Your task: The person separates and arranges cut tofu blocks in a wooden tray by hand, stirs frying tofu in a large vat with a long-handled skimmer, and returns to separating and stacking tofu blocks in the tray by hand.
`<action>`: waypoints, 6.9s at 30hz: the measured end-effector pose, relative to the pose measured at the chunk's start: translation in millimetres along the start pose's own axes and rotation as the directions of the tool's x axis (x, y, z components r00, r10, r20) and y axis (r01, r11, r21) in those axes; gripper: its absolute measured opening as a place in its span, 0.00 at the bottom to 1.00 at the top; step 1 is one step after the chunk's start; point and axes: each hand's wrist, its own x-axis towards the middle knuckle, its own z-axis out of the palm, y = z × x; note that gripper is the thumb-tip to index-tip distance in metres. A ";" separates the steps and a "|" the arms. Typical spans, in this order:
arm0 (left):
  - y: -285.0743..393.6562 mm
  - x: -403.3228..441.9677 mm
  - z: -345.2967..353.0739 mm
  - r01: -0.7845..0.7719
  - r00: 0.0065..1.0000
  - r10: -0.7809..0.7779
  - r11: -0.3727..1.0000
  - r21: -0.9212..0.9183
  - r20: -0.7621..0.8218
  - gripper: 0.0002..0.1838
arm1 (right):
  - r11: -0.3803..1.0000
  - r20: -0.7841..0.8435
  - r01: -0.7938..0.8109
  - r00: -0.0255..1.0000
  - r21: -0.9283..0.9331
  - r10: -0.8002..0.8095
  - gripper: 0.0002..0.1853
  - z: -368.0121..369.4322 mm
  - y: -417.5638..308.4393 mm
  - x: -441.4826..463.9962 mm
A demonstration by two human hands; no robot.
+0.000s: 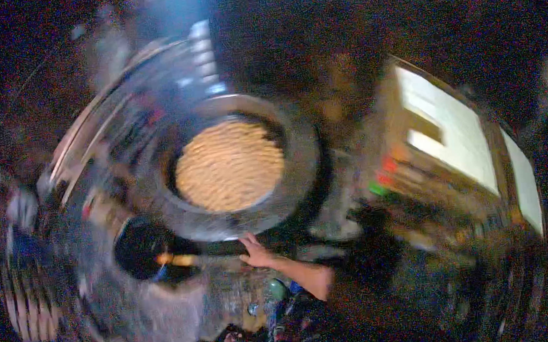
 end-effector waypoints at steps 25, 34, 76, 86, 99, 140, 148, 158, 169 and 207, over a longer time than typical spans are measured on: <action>94.4 -257.0 615.3 -0.989 -0.116 0.015 -0.092 -0.114 0.993 0.10 | 0.881 -0.612 -0.383 0.635 0.279 0.470 0.15 -225.6 170.3 -514.3; 122.8 -328.4 784.9 -0.766 -0.390 -0.112 -0.512 -0.389 0.914 0.18 | 0.893 -0.641 -0.045 0.713 -0.447 -0.285 0.12 -556.1 54.5 -403.7; 64.0 -266.6 945.3 -0.937 -0.252 -0.573 -0.056 -0.345 0.780 0.19 | 0.974 0.158 0.209 0.968 -0.085 -0.194 0.23 -650.5 181.6 -247.2; 61.1 -272.1 961.4 -0.881 -0.285 -0.641 -0.117 -0.458 0.712 0.19 | 0.864 0.223 0.043 0.972 -0.502 0.081 0.12 -665.2 185.8 -249.7; 72.6 -282.2 943.8 -0.744 -0.254 -0.657 -0.335 -0.577 0.709 0.20 | 0.876 -0.030 -0.107 0.994 -0.470 0.106 0.23 -657.5 148.2 -285.6; 101.0 -282.6 929.6 -0.890 -0.099 -0.761 -0.221 -0.400 0.642 0.23 | 0.952 0.079 -0.217 0.968 -0.216 0.238 0.24 -639.0 123.1 -256.5; 107.7 -308.9 935.0 -0.908 0.120 -0.862 -0.296 -0.297 0.492 0.26 | 0.943 0.040 -0.233 0.968 -0.240 0.249 0.23 -633.0 116.4 -259.7; 82.6 -278.9 914.4 -0.929 -0.198 -0.705 -0.087 -0.359 0.681 0.35 | 0.941 -0.171 0.026 0.981 -0.339 -0.089 0.24 -620.7 115.3 -277.8; 76.1 -297.5 905.4 -0.844 -0.068 -0.671 -0.355 -0.401 0.738 0.30 | 0.965 0.149 -0.028 0.987 -0.259 0.068 0.21 -672.9 145.6 -284.6; 80.5 -294.7 908.5 -0.831 -0.049 -0.678 -0.380 -0.406 0.734 0.27 | 0.983 0.126 -0.080 0.987 -0.165 0.102 0.32 -645.5 155.5 -289.3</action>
